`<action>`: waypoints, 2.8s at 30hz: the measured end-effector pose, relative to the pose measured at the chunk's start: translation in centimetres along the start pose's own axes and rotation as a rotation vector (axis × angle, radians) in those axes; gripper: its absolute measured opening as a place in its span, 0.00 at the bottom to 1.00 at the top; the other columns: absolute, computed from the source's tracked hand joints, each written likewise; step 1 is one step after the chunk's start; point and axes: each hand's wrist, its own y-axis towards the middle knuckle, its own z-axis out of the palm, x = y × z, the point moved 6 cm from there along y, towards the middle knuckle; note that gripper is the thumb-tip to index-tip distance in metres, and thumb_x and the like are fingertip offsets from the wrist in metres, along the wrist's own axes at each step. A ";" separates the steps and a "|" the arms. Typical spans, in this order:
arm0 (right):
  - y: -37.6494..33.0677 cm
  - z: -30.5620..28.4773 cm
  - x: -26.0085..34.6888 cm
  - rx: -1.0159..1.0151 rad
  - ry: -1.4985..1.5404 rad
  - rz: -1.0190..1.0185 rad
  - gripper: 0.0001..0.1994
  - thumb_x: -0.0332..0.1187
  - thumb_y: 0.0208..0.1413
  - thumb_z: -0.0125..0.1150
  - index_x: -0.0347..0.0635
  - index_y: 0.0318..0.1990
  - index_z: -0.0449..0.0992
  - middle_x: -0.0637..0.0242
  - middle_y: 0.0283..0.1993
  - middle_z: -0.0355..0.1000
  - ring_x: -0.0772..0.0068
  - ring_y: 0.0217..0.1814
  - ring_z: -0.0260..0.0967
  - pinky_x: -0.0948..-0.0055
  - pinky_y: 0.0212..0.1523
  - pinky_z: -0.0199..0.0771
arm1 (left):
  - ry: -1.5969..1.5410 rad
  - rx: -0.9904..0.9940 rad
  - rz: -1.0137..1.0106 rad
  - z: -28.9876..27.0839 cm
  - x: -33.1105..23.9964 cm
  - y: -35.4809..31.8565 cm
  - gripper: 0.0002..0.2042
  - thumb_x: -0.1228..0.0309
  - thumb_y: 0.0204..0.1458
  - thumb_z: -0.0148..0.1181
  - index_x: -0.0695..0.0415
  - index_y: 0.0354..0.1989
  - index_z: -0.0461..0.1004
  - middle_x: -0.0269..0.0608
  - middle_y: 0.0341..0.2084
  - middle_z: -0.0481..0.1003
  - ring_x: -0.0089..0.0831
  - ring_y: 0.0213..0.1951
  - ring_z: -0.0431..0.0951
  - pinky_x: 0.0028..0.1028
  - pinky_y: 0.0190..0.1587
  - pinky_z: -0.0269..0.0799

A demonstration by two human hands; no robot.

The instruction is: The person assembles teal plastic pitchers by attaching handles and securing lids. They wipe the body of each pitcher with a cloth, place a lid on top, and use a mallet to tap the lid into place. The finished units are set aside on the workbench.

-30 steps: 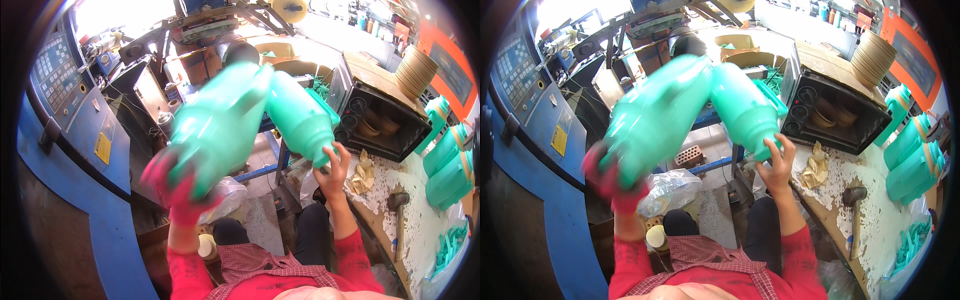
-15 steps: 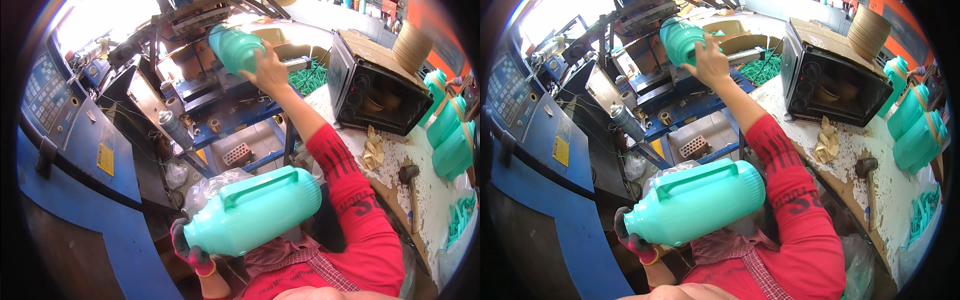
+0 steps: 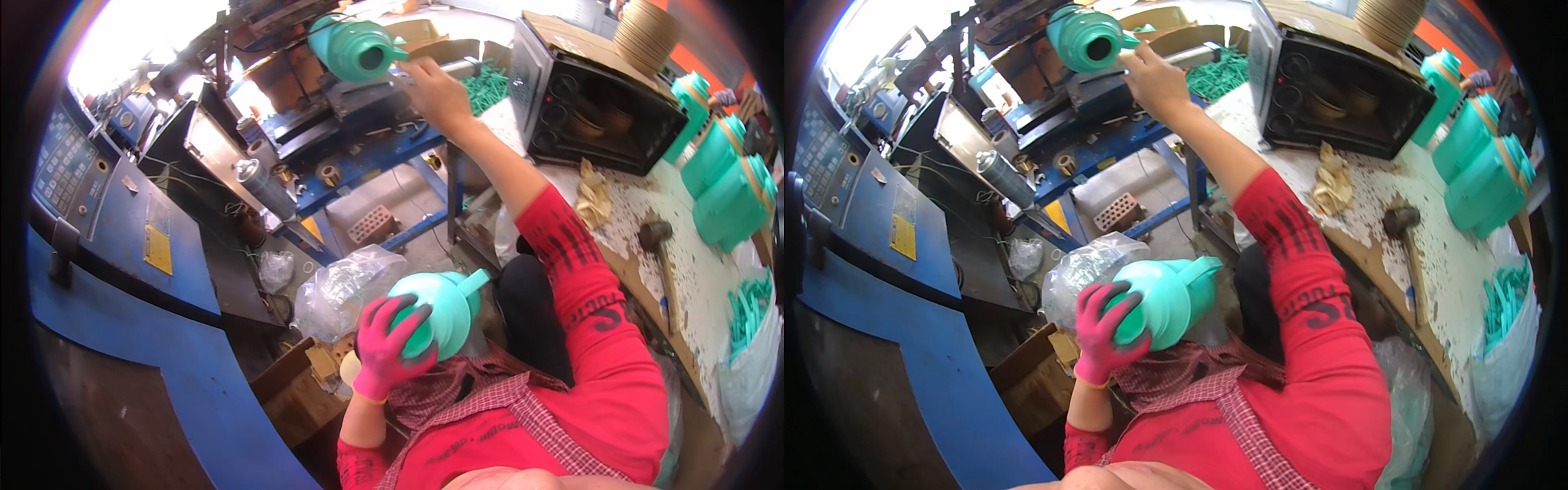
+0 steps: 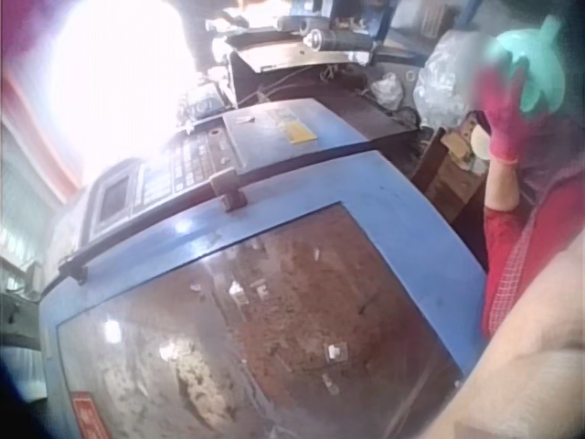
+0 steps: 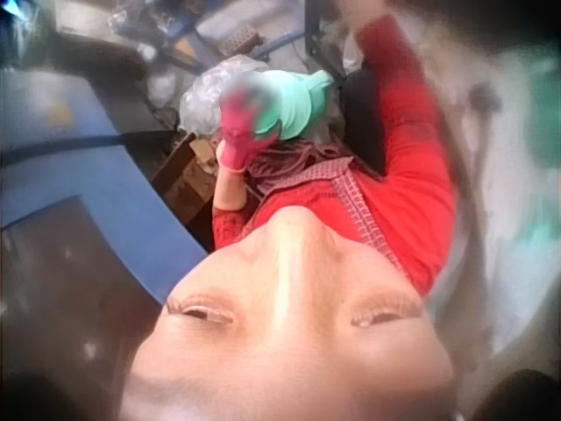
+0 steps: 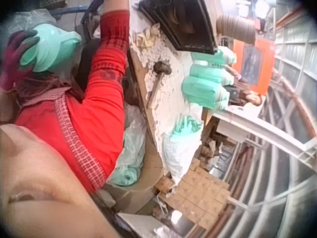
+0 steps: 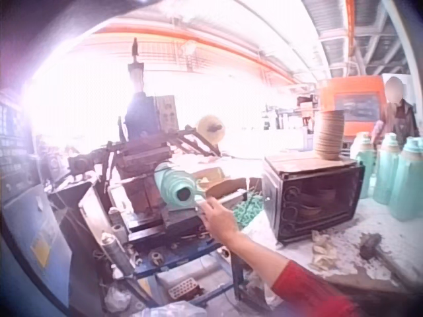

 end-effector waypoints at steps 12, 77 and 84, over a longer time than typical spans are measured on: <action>-26.4 -16.4 -8.3 0.337 0.106 0.399 0.12 0.41 0.55 0.64 0.42 0.30 0.80 0.58 0.31 0.76 0.54 0.33 0.74 0.61 0.33 0.71 | 0.215 0.099 -0.332 14.1 2.2 -6.6 0.30 0.58 0.41 0.70 0.55 0.55 0.73 0.50 0.52 0.71 0.53 0.55 0.67 0.45 0.59 0.64; -23.8 -14.7 11.4 1.076 0.301 0.242 0.15 0.38 0.60 0.57 0.32 0.36 0.65 0.41 0.32 0.73 0.32 0.36 0.70 0.47 0.32 0.71 | -0.264 0.329 -0.475 13.4 6.2 -10.4 0.61 0.55 0.21 0.81 0.61 0.69 0.53 0.56 0.60 0.65 0.54 0.63 0.62 0.43 0.65 0.58; -23.8 -17.3 14.6 0.797 0.688 0.074 0.15 0.39 0.61 0.59 0.36 0.36 0.66 0.53 0.28 0.74 0.56 0.22 0.72 0.63 0.21 0.70 | -0.306 0.308 -0.423 14.1 5.8 -11.2 0.57 0.56 0.27 0.80 0.55 0.70 0.53 0.59 0.63 0.62 0.58 0.66 0.58 0.43 0.68 0.55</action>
